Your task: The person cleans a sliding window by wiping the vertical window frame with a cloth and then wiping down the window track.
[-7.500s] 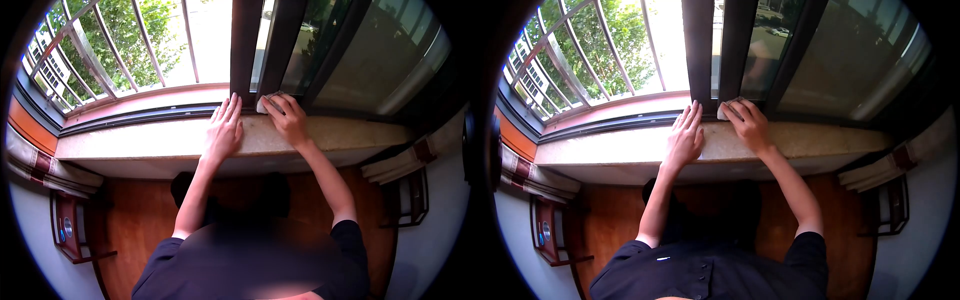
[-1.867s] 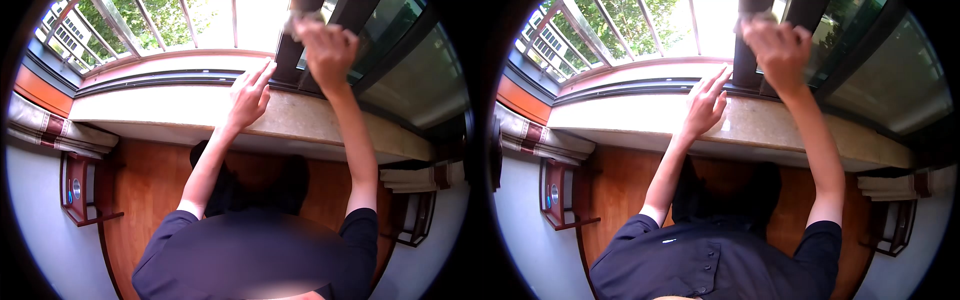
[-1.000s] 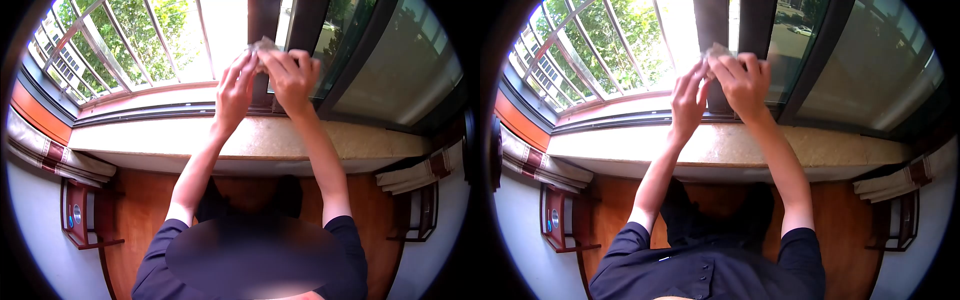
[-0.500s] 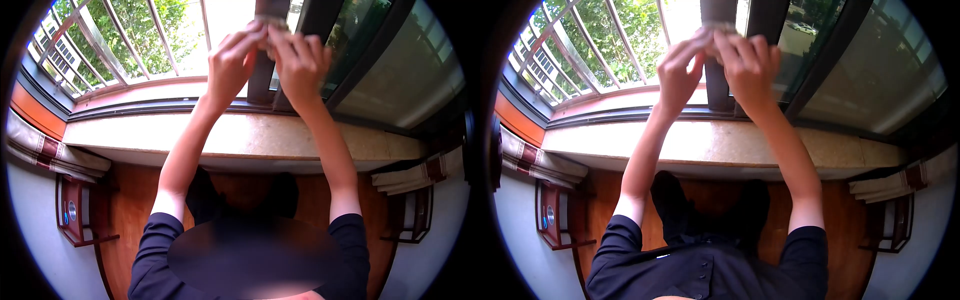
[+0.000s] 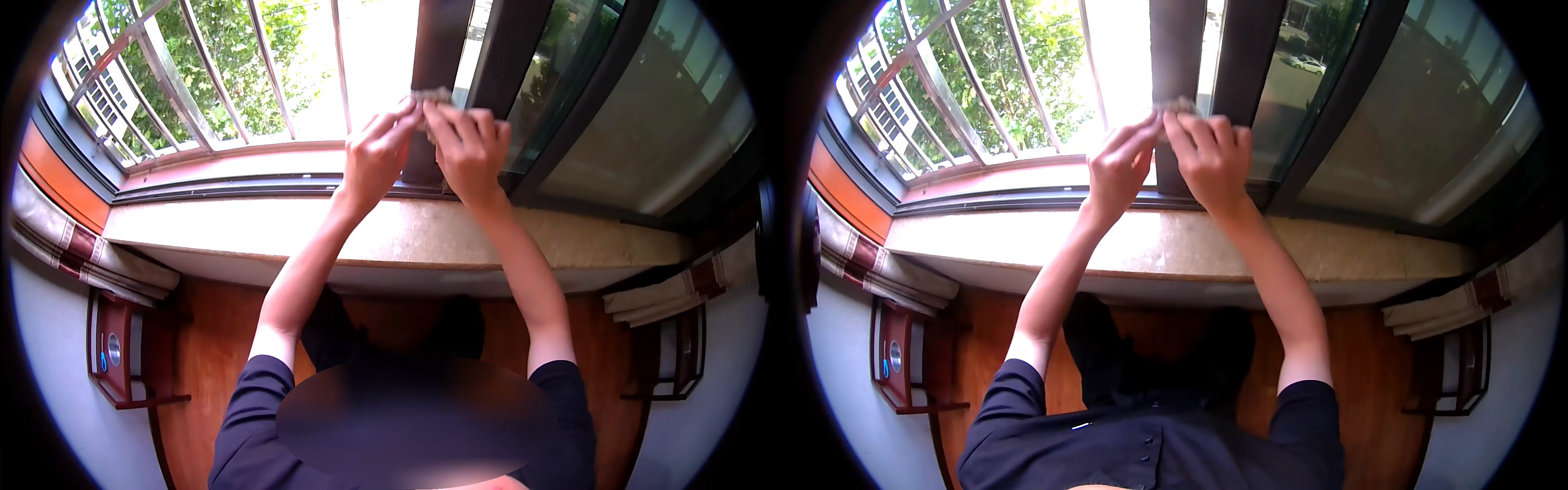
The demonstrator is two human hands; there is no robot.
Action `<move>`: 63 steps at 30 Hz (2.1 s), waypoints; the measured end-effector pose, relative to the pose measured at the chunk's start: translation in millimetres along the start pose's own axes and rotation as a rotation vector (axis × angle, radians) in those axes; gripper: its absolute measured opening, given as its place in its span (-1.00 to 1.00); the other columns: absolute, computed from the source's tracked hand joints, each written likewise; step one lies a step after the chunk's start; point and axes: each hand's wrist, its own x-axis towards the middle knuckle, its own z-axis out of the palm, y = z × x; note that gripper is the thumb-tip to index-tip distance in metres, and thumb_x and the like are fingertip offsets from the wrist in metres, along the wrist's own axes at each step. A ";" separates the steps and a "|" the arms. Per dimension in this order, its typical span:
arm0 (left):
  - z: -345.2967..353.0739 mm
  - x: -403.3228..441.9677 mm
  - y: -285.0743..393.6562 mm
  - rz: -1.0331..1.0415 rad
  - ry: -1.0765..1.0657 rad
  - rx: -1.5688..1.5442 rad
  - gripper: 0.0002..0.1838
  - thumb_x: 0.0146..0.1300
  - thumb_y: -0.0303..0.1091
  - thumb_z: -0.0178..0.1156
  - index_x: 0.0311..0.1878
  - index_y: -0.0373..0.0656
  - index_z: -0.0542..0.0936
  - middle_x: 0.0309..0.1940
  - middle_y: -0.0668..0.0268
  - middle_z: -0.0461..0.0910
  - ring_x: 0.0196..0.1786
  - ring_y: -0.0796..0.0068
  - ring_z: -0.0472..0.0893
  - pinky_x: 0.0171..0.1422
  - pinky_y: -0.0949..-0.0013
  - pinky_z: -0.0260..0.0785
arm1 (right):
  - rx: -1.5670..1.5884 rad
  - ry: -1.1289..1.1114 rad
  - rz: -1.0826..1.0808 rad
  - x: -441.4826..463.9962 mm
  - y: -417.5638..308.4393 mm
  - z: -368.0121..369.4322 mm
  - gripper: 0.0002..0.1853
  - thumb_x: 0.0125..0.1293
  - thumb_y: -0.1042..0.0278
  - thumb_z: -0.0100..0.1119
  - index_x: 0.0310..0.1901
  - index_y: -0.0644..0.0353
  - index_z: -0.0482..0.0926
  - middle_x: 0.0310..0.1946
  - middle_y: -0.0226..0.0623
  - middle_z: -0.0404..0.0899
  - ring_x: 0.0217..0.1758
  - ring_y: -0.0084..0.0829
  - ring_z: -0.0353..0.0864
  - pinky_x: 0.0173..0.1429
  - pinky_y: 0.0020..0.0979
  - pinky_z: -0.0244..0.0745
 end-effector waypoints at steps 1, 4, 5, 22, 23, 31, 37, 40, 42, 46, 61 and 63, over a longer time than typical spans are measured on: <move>2.3 20.9 4.8 -0.016 0.084 -0.008 -0.65 0.27 -0.67 0.43 0.09 -0.13 0.86 0.06 0.18 0.86 0.03 0.21 0.87 0.10 0.24 0.79 | -0.003 0.008 -0.003 17.6 2.2 3.3 -0.55 0.10 0.39 0.53 0.08 -0.15 0.88 -0.14 -0.78 0.73 -0.09 -0.48 0.54 0.02 -0.28 0.28; 10.0 80.6 6.0 -0.013 0.264 -0.038 -0.68 0.29 -0.66 0.42 0.07 -0.14 0.86 0.10 0.09 0.85 0.13 0.12 0.86 0.22 0.26 0.75 | -0.021 0.241 0.065 77.0 15.8 13.0 -0.62 0.14 0.44 0.46 0.02 -0.12 0.88 -0.15 -0.76 0.70 -0.14 -0.48 0.51 -0.07 -0.27 0.24; 10.7 103.2 3.8 0.031 0.319 -0.031 -0.70 0.32 -0.61 0.41 0.07 -0.13 0.86 0.11 0.11 0.85 0.16 0.14 0.85 0.24 0.27 0.74 | -0.049 0.296 0.089 97.4 21.0 13.9 -0.59 0.11 0.45 0.47 0.03 -0.12 0.88 -0.16 -0.76 0.70 -0.13 -0.46 0.51 -0.06 -0.25 0.24; 4.7 -11.4 1.6 -0.004 -0.017 -0.011 -0.69 0.34 -0.69 0.34 0.12 -0.27 0.80 0.20 0.10 0.80 0.27 0.10 0.79 0.30 0.13 0.73 | -0.006 -0.017 -0.001 -2.1 -7.8 -3.4 -0.69 0.20 0.33 0.46 0.00 -0.07 0.88 -0.23 -0.69 0.65 -0.20 -0.50 0.51 -0.11 -0.29 0.27; 6.8 -10.7 -0.8 -0.005 -0.011 -0.017 -0.68 0.34 -0.68 0.35 0.13 -0.26 0.81 0.21 0.11 0.80 0.28 0.11 0.79 0.30 0.13 0.74 | -0.005 -0.019 -0.002 -0.5 -5.9 -2.6 -0.69 0.20 0.33 0.46 0.00 -0.07 0.88 -0.23 -0.69 0.65 -0.20 -0.50 0.51 -0.11 -0.29 0.27; 10.6 126.8 4.6 0.026 0.341 -0.187 -0.55 0.30 -0.75 0.24 0.18 -0.13 0.78 0.23 0.07 0.77 0.30 -0.04 0.74 0.32 0.07 0.69 | -0.111 0.287 0.116 126.7 26.3 4.3 -0.59 0.13 0.42 0.48 0.05 -0.12 0.89 -0.13 -0.74 0.72 -0.10 -0.37 0.49 0.00 -0.21 0.28; -20.4 193.1 21.7 -0.093 0.245 -0.292 -0.61 0.48 -0.51 0.18 0.30 -0.16 0.74 0.29 -0.05 0.72 0.24 -0.12 0.77 0.27 0.11 0.67 | -0.067 0.361 0.184 195.5 23.1 -18.8 -0.72 0.30 0.31 0.43 0.03 0.07 0.88 -0.11 -0.51 0.78 -0.08 -0.30 0.56 0.08 -0.11 0.40; -1.7 152.3 2.0 0.040 0.313 -0.157 -0.65 0.40 -0.60 0.29 0.18 -0.09 0.82 0.21 0.08 0.79 0.26 0.04 0.79 0.27 0.15 0.70 | -0.150 0.287 0.116 146.4 24.3 -1.2 -0.57 0.14 0.43 0.49 0.09 -0.12 0.88 -0.13 -0.66 0.70 -0.09 -0.37 0.51 -0.05 -0.18 0.28; -0.7 97.5 3.4 -0.033 0.188 -0.203 -0.52 0.26 -0.76 0.26 0.19 -0.13 0.78 0.25 0.07 0.76 0.26 -0.06 0.75 0.29 0.07 0.69 | -0.129 0.105 0.092 96.8 10.0 -10.4 -0.58 0.14 0.40 0.51 0.09 -0.08 0.88 -0.16 -0.64 0.66 -0.10 -0.39 0.52 -0.08 -0.19 0.29; 8.5 -11.9 0.4 -0.093 -0.023 -0.126 -0.64 0.29 -0.76 0.26 0.09 -0.25 0.79 0.23 0.12 0.77 0.31 0.04 0.76 0.33 0.07 0.72 | -0.038 -0.064 0.036 -5.9 -14.8 -4.7 -0.61 0.14 0.34 0.51 0.06 -0.01 0.87 -0.26 -0.62 0.63 -0.19 -0.44 0.51 -0.12 -0.26 0.29; 6.2 79.2 1.7 0.022 0.250 -0.102 -0.66 0.28 -0.71 0.37 0.06 -0.18 0.85 0.12 0.15 0.84 0.22 0.12 0.82 0.19 0.24 0.78 | -0.022 0.175 0.118 75.3 8.3 -1.2 -0.68 0.15 0.34 0.53 -0.03 -0.11 0.90 -0.20 -0.76 0.74 -0.16 -0.47 0.50 -0.04 -0.26 0.27; 6.7 82.8 2.5 0.044 0.280 -0.085 -0.66 0.28 -0.71 0.38 0.06 -0.17 0.85 0.08 0.15 0.85 0.15 0.13 0.85 0.14 0.26 0.79 | 0.005 0.218 0.153 78.6 9.0 1.8 -0.65 0.13 0.36 0.55 0.00 -0.12 0.90 -0.21 -0.76 0.73 -0.13 -0.47 0.50 -0.02 -0.25 0.27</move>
